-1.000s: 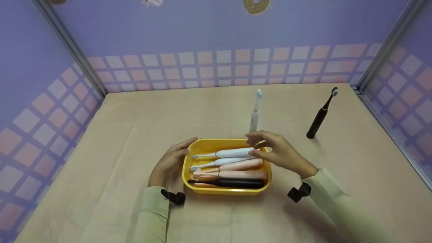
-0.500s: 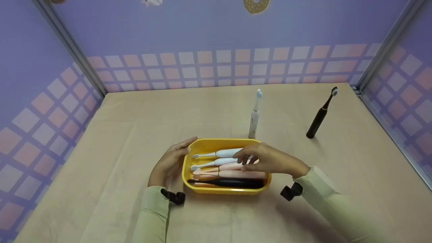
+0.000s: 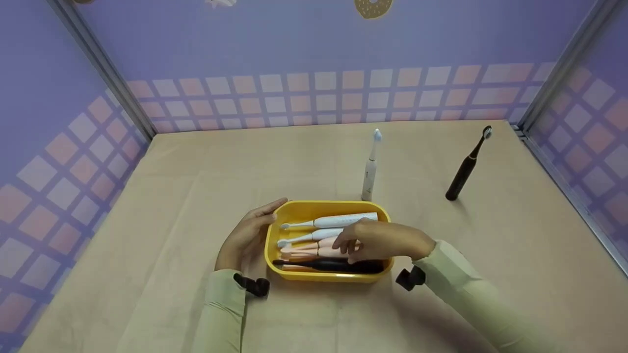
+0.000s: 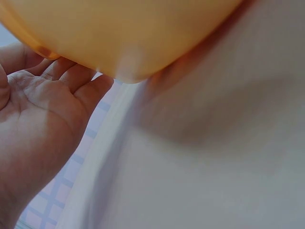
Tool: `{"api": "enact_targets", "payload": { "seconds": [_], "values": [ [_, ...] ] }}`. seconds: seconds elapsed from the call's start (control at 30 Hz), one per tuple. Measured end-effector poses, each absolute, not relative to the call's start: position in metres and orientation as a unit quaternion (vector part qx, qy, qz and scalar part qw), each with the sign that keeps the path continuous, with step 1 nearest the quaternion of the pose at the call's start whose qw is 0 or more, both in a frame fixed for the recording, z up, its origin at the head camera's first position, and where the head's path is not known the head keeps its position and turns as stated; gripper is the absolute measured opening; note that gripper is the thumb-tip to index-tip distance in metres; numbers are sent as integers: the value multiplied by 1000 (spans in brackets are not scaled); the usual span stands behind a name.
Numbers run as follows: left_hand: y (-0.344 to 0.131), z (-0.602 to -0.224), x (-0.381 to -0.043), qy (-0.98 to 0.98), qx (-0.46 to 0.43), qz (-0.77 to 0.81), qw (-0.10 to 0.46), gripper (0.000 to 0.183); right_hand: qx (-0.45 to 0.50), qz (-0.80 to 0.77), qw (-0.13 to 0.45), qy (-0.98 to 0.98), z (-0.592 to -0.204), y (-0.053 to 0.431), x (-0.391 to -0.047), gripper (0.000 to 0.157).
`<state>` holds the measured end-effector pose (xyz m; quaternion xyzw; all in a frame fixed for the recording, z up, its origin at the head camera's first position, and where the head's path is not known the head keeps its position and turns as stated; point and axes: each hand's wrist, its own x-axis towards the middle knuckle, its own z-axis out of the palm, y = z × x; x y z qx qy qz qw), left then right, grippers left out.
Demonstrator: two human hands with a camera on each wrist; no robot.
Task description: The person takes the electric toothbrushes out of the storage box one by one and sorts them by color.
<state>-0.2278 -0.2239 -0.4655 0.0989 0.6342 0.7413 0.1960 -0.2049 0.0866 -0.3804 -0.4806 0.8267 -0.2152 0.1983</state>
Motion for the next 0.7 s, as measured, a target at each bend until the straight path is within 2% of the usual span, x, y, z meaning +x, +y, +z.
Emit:
{"api": "enact_targets", "payload": {
  "seconds": [0.43,0.6,0.7],
  "values": [
    [-222,-465,-228,644,78,737,187,52,-443,-126,222,860,-380,66,-197,27],
    [-222,-466,-228,643,73,738,190,53,-456,-109,215,857,-381,62,-196,7],
    [-223,-466,-229,644,73,738,190,53,-472,-103,203,852,-382,60,-196,10]
  ]
}}
